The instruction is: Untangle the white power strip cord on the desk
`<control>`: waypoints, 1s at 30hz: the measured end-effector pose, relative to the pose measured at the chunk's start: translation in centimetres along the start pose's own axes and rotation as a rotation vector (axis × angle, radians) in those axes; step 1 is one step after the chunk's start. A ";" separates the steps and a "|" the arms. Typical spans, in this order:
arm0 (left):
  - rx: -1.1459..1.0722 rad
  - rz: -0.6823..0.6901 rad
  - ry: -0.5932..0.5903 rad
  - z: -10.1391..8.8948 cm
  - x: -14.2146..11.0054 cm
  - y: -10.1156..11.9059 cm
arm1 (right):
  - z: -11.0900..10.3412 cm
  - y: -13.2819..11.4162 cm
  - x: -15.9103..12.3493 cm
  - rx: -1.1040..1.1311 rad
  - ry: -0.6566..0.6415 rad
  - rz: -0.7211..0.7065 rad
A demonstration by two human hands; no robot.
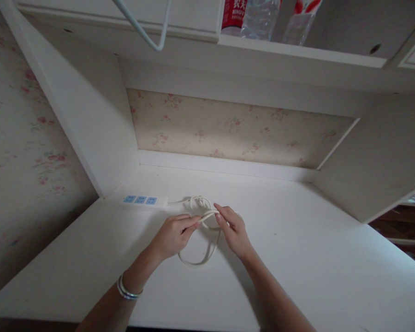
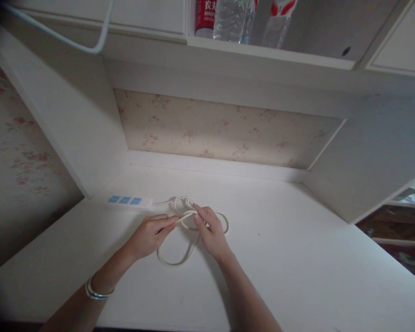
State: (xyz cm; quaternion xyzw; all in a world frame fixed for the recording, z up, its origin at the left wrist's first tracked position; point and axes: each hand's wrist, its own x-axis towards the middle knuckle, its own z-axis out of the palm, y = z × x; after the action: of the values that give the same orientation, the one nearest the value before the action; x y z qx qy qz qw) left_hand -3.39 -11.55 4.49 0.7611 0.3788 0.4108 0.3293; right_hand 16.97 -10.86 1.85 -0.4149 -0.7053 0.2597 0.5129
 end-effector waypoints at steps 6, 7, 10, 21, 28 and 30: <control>0.114 0.028 0.055 0.7 -0.3 -0.6 | 0.4 -0.1 -0.1 0.239 0.023 0.213; 0.112 0.026 0.068 0.8 -0.4 -0.8 | 0.5 0.0 0.0 0.251 0.041 0.245; 0.131 0.030 0.083 1.2 -0.6 -1.5 | 0.7 0.0 0.0 0.115 0.048 0.178; 0.395 0.059 0.089 2.5 -0.6 -1.2 | 1.5 -0.9 -1.3 -0.108 -0.030 -0.099; 0.529 0.067 0.060 2.6 -0.7 -1.2 | 0.7 -0.5 -0.4 0.068 -0.006 0.078; 0.547 0.064 0.055 2.5 -0.7 -1.1 | 0.2 -0.6 -0.1 0.089 -0.105 0.143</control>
State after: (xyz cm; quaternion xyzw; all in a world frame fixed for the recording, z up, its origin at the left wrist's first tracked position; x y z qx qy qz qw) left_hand -1.78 -12.06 2.21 0.8219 0.4603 0.3239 0.0879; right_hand 16.57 -11.24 2.16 -0.4270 -0.6875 0.3481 0.4732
